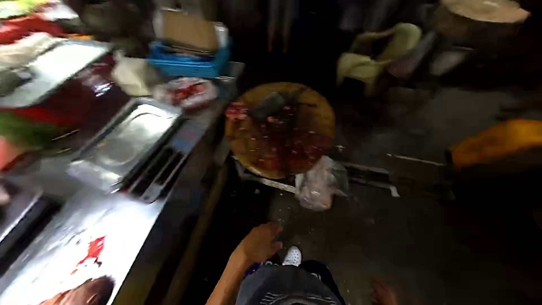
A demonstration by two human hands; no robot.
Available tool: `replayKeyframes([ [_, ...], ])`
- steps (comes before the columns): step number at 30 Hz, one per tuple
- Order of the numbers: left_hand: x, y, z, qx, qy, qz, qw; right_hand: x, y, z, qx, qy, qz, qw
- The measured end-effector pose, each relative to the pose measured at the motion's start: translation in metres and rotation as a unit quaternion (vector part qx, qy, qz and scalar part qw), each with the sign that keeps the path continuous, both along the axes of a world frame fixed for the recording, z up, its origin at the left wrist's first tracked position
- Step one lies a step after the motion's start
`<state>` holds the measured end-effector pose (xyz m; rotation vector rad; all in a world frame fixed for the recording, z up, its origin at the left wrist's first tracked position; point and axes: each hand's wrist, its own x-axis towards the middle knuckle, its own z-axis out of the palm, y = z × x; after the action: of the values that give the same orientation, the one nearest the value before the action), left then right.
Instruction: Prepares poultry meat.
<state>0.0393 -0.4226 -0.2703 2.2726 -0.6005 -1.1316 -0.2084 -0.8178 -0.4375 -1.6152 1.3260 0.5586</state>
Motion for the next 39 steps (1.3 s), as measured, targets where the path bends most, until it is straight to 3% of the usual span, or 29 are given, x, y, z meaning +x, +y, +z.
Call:
replayKeyframes([
  [3, 0.006, -0.07, -0.017, 0.027, 0.043, -0.094, 0.994, -0.001, -0.038, -0.006, 0.02, -0.032, -0.117, 0.992],
  [7, 0.018, -0.148, -0.048, 0.059, 0.06, -0.175, 0.981, 0.039, -0.073, -0.019, 0.037, -0.074, -0.168, 0.982],
  [13, 0.051, -0.268, -0.123, 0.08, 0.142, -0.188, 0.969, 0.101, -0.118, -0.033, 0.083, -0.028, -0.089, 0.992],
  [18, 0.098, -0.374, -0.218, 0.087, 0.118, -0.115, 0.982, 0.151, -0.168, -0.079, 0.075, -0.039, -0.039, 0.996],
  [22, 0.142, -0.435, -0.301, 0.042, 0.151, 0.007, 0.988, 0.243, -0.203, -0.147, 0.109, -0.082, -0.002, 0.991],
  [26, 0.173, -0.474, -0.437, -0.016, 0.118, 0.142, 0.983, 0.356, -0.215, -0.265, 0.135, -0.12, -0.016, 0.983],
  [29, 0.198, -0.478, -0.533, 0.094, 0.093, 0.09, 0.987, 0.427, -0.213, -0.36, 0.096, -0.13, 0.115, 0.98],
  [31, 0.195, -0.47, -0.576, 0.194, 0.151, 0.002, 0.969, 0.455, -0.202, -0.404, 0.119, -0.111, 0.222, 0.961],
  [33, 0.18, -0.461, -0.594, 0.244, 0.21, -0.053, 0.945, 0.465, -0.188, -0.448, 0.142, -0.102, 0.342, 0.923],
  [34, 0.173, -0.458, -0.595, 0.262, 0.232, -0.037, 0.936, 0.462, -0.183, -0.472, 0.143, -0.097, 0.402, 0.899],
  [37, 0.166, -0.439, -0.585, 0.343, 0.244, 0.115, 0.9, 0.419, -0.181, -0.531, 0.139, -0.002, 0.546, 0.826],
  [39, 0.161, -0.415, -0.587, 0.385, 0.225, 0.2, 0.872, 0.375, -0.192, -0.528, 0.174, 0.125, 0.611, 0.762],
])
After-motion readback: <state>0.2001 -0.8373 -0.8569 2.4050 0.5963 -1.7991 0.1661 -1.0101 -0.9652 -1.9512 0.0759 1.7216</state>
